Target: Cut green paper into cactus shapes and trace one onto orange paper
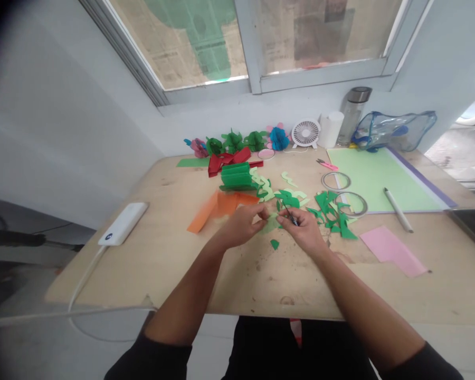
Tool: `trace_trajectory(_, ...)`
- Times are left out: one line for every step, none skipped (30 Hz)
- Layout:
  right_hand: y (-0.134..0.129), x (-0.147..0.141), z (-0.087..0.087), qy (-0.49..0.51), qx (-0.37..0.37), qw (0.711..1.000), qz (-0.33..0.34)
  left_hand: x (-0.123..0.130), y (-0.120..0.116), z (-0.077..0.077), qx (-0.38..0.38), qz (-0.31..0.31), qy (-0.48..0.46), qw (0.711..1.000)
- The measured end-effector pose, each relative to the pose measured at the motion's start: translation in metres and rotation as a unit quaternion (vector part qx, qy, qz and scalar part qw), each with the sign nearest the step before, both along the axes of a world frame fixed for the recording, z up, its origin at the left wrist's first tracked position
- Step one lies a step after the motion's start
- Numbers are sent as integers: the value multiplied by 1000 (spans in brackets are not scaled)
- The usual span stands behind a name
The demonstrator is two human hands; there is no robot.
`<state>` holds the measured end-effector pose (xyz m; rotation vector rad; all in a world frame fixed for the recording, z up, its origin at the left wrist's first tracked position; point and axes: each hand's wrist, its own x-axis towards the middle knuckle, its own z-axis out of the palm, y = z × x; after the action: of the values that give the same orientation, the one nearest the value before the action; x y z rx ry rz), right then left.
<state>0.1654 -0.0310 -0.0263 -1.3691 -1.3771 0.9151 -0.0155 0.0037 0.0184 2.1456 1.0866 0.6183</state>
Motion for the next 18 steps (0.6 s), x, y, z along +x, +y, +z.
trace_trajectory(0, 1, 0, 2, -2, 1000, -7, 1, -1, -1, -5, -1, -18, 1000)
trace_trajectory(0, 2, -1, 12, -5, 1000, -16, 1, -2, -2, -9, 6, -37, 999)
trace_trajectory(1, 2, -1, 28, -8, 999, -30, 1, -4, -4, -13, 22, -56, 998)
trace_trajectory(1, 3, 0, 52, -10, 997, -50, 0, -6, -7, -14, 46, -72, 996)
trace_trajectory(2, 4, 0, 83, -10, 994, -75, 0, -8, -11, -14, 75, -83, 994)
trace_trajectory(3, 5, 2, 120, -9, 988, -101, 0, -10, -15, -10, 106, -87, 991)
trace_trajectory(4, 6, 4, 160, -6, 979, -124, 0, -12, -20, -8, 131, -83, 988)
trace_trajectory(5, 7, 6, 203, -1, 969, -143, 1, -13, -25, -11, 147, -76, 986)
trace_trajectory(6, 8, 9, 242, 5, 958, -156, 2, -14, -30, -17, 154, -67, 986)
trace_trajectory(7, 10, 11, 277, 14, 947, -163, 5, -13, -34, -23, 158, -56, 986)
trace_trajectory(8, 11, 14, 307, 25, 937, -166, 8, -12, -39, -27, 162, -44, 985)
trace_trajectory(9, 13, 16, 334, 33, 928, -164, 12, -9, -42, -30, 165, -33, 985)
trace_trajectory(10, 15, 18, 357, 39, 920, -159, 16, -5, -45, -31, 166, -25, 985)
trace_trajectory(11, 17, 20, 377, 41, 912, -153, 21, -1, -47, -33, 159, -20, 986)
trace_trajectory(12, 19, 20, 395, 41, 906, -148, 27, 5, -49, -32, 149, -18, 988)
trace_trajectory(12, 21, 21, 409, 39, 900, -145, 32, 11, -49, -31, 137, -16, 990)
trace_trajectory(13, 23, 21, 419, 36, 896, -143, 37, 17, -49, -25, 128, -13, 991)
trace_trajectory(13, 25, 22, 427, 36, 892, -144, 41, 23, -49, -18, 127, -8, 992)
